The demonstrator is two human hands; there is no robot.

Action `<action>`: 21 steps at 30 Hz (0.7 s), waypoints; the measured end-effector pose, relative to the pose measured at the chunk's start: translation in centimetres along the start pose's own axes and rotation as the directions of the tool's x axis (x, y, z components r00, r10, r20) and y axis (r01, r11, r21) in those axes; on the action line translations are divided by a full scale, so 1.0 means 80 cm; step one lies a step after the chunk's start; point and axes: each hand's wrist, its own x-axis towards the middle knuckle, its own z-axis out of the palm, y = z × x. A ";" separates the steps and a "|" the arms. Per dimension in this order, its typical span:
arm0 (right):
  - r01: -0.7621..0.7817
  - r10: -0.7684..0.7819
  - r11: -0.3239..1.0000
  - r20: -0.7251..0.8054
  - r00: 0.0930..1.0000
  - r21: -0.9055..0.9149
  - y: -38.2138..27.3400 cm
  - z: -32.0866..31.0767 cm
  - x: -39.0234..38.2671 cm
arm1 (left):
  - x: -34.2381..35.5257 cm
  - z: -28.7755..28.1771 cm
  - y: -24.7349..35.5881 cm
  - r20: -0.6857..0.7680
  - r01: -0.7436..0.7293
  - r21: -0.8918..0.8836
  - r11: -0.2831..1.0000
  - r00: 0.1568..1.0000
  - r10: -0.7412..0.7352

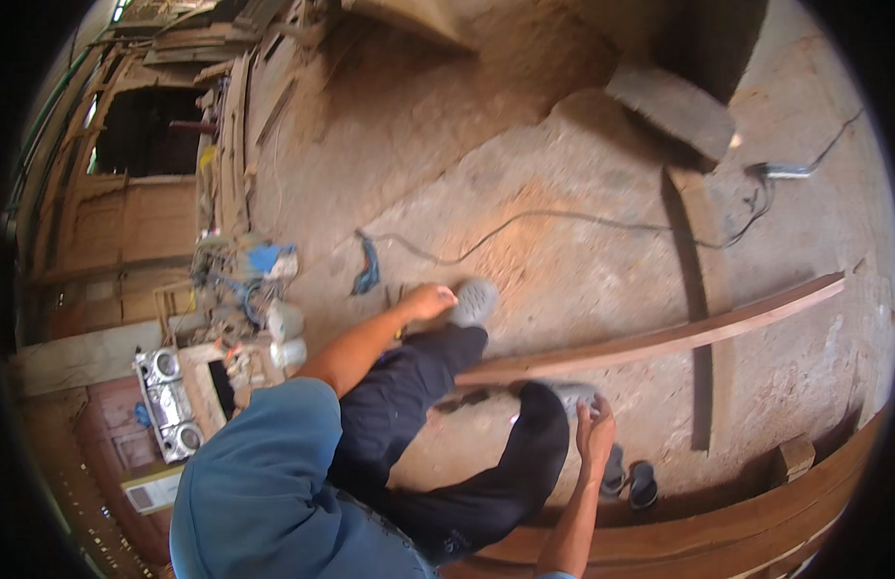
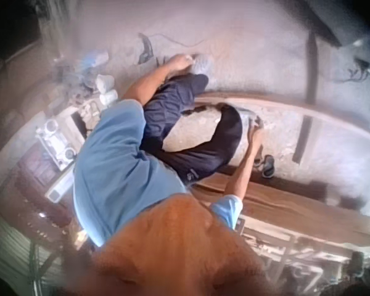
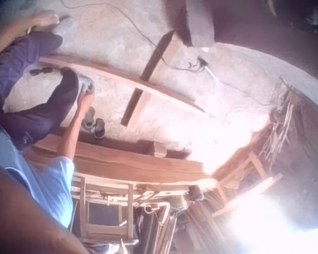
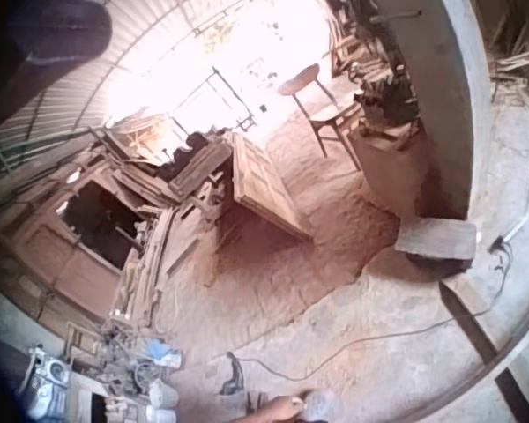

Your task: The person carves a long wooden plank using a chisel and hammer, repeatedly striking the chisel to remove wood shavings. The person adjusts the plank and continues carving along its length.

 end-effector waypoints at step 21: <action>-0.481 0.424 0.873 0.363 0.830 0.079 -0.094 0.527 -0.021 | 0.257 -0.030 -0.626 -0.320 0.754 -0.164 0.636 0.569 -0.758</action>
